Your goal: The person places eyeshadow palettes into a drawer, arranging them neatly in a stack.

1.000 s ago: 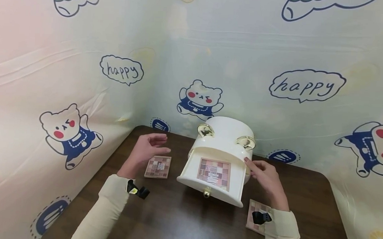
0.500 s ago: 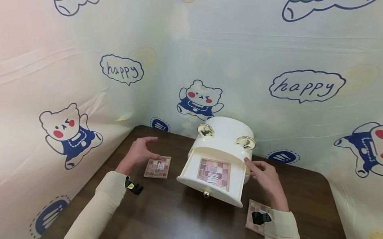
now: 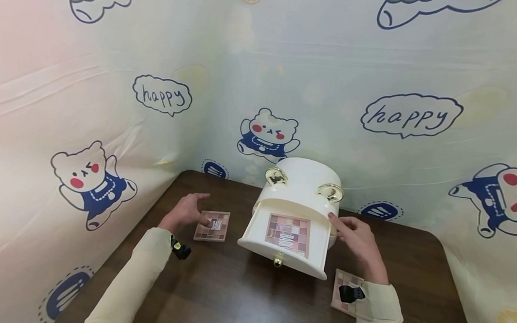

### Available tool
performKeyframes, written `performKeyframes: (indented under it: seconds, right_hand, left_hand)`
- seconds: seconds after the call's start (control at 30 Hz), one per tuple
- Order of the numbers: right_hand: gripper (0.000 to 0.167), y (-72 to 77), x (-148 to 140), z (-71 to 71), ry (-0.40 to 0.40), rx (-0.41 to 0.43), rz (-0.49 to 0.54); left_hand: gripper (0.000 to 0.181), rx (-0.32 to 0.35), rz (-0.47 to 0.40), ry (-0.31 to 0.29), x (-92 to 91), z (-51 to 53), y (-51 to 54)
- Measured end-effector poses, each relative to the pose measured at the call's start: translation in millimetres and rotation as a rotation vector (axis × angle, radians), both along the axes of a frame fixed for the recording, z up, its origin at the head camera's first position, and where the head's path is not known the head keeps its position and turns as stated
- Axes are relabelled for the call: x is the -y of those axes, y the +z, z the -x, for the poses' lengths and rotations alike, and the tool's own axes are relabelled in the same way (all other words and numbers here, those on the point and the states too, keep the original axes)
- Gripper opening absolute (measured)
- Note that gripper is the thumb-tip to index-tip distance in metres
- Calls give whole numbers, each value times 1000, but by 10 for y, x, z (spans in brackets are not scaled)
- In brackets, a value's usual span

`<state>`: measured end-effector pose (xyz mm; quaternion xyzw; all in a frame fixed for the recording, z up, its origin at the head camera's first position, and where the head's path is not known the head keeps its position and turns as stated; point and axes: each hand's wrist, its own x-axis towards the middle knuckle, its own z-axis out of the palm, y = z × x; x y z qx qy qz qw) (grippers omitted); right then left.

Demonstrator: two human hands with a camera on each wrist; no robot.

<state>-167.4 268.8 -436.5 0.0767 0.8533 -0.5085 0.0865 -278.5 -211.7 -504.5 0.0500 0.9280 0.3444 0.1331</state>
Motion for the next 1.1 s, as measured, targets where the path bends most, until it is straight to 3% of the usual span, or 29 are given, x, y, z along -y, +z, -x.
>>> performKeyframes:
  seconds: [0.33, 0.57, 0.93, 1.1]
  right_hand:
    - [83, 12, -1, 28, 9, -30, -3]
    - [79, -12, -9, 24, 19, -27, -4]
    - [79, -35, 1, 14, 3, -31, -10]
    - [79, -30, -1, 17, 8, -30, -12]
  left_hand:
    - [101, 101, 21, 24, 51, 85, -282]
    - [117, 80, 75, -5, 82, 101, -495]
    - [125, 103, 148, -111, 127, 117, -604]
    - [120, 89, 139, -102, 186, 104, -650]
